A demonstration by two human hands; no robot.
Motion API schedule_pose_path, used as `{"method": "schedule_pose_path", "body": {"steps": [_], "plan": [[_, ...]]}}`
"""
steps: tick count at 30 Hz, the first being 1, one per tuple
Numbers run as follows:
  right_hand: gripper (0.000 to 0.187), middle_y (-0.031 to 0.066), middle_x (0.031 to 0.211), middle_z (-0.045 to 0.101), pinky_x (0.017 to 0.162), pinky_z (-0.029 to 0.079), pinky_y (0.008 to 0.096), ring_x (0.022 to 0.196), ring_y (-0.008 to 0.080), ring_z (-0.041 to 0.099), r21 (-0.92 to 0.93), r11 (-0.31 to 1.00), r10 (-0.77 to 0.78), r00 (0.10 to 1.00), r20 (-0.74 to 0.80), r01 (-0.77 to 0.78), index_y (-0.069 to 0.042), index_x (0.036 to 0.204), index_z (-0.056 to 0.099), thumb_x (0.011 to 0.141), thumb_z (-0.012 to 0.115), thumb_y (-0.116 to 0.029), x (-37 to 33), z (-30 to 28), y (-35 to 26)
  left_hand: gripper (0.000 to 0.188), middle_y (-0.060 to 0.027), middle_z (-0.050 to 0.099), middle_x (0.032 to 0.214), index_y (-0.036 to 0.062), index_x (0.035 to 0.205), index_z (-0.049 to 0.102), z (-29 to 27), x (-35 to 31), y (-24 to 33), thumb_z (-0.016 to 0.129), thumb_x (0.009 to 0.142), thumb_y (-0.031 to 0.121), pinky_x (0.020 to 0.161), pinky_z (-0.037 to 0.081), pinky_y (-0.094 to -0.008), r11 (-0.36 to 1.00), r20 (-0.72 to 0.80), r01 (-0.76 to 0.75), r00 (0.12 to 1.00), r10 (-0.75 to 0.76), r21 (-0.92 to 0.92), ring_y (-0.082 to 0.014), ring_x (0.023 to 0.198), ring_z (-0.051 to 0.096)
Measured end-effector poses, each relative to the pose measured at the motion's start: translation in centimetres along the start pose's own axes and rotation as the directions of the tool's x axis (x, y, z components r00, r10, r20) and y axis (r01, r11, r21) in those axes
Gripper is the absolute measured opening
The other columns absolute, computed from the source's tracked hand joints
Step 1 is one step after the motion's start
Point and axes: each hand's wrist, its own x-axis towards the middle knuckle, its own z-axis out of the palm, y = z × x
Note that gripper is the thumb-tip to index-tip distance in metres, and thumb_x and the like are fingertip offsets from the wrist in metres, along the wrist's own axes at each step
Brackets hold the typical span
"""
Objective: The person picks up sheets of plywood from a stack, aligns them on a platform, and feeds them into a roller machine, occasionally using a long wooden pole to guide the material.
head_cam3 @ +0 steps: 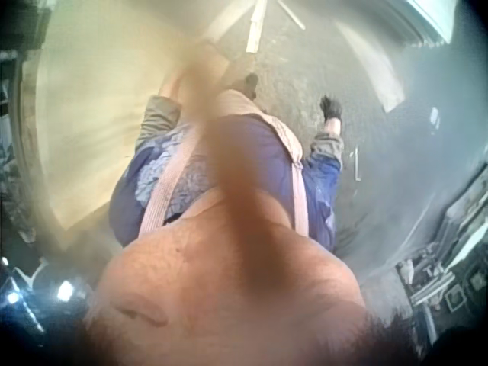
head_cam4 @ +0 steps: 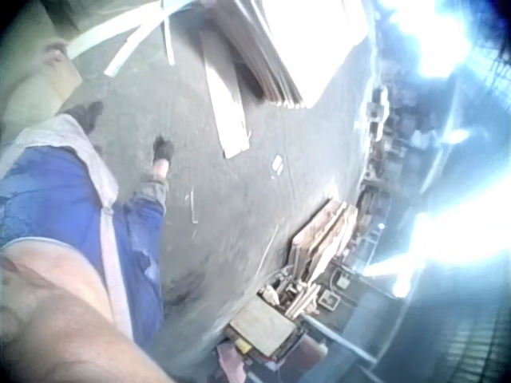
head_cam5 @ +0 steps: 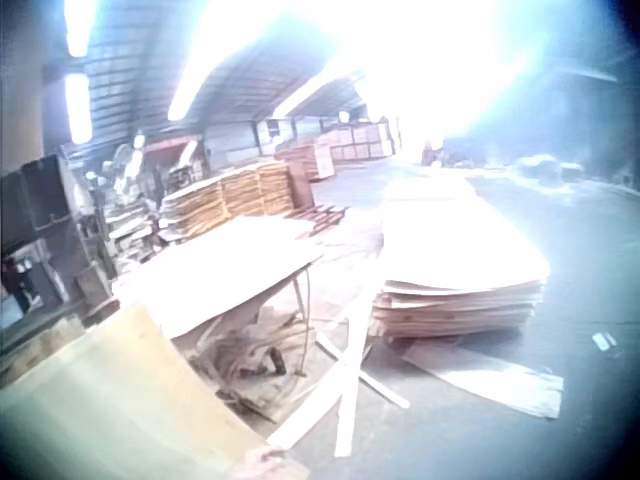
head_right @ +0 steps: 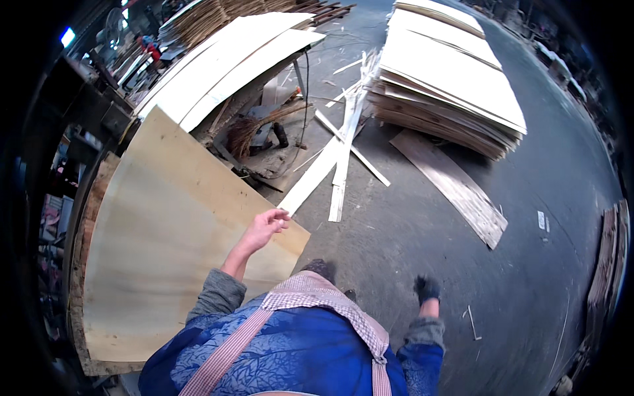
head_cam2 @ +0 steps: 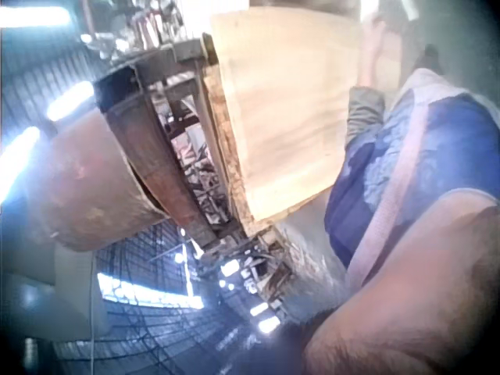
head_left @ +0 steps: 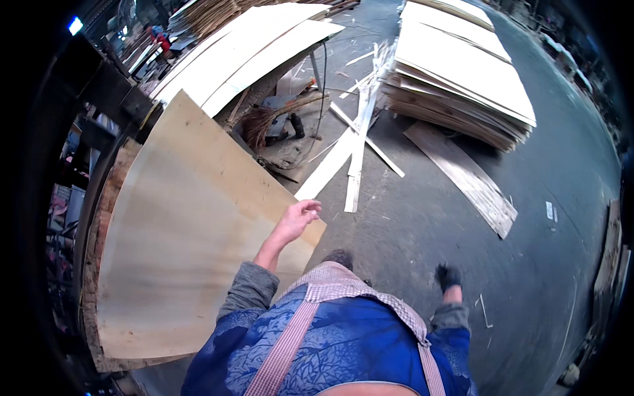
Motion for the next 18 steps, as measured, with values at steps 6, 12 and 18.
{"method": "schedule_pose_path", "body": {"steps": [6, 12, 18], "plan": [[0.024, 0.0094, 0.094, 0.062, 0.074, 0.047, 0.0416, 0.088, 0.0271, 0.06, -0.183, 0.979, -0.021, 0.93, 0.366, 0.094, -0.01, 0.103, 0.054, 0.084, 0.049, -0.025, 4.0, 29.0, -12.5, 0.029, -0.0107, 0.059, 0.104, -0.0004, 0.115, 0.048, -5.1, 11.5, 1.2, 0.047, 0.088, 0.008, 0.07, 0.049, -0.0246, 0.975, -0.277, 0.085, 0.95, -0.141, -0.207, -0.0157, 0.084, 0.061], [0.021, 0.0127, 0.098, 0.062, 0.075, 0.047, 0.0482, 0.088, 0.0315, 0.059, -0.42, 0.9, 0.25, 0.929, 0.272, -0.12, -0.01, 0.1, 0.056, 0.083, 0.05, -0.021, 15.6, 32.4, -16.2, 0.048, -0.0236, 0.044, 0.121, -0.0033, 0.131, 0.025, -10.1, 28.8, 7.8, 0.042, 0.092, 0.017, 0.075, 0.052, -0.0333, 0.755, -0.358, -0.106, 0.916, -0.178, -0.647, -0.0264, 0.097, 0.057], [0.028, 0.0108, 0.109, 0.056, 0.078, 0.042, 0.0509, 0.101, 0.0322, 0.053, -0.241, 0.933, 0.272, 0.962, -0.017, -0.268, -0.009, 0.107, 0.051, 0.085, 0.041, -0.023, 21.0, 29.7, -22.7, 0.061, -0.0245, 0.03, 0.133, 0.002, 0.136, 0.007, -15.9, 49.3, 9.1, 0.041, 0.092, 0.028, 0.096, 0.036, -0.0472, 0.359, -0.292, -0.217, 0.941, -0.168, -0.907, -0.037, 0.118, 0.038]]}}
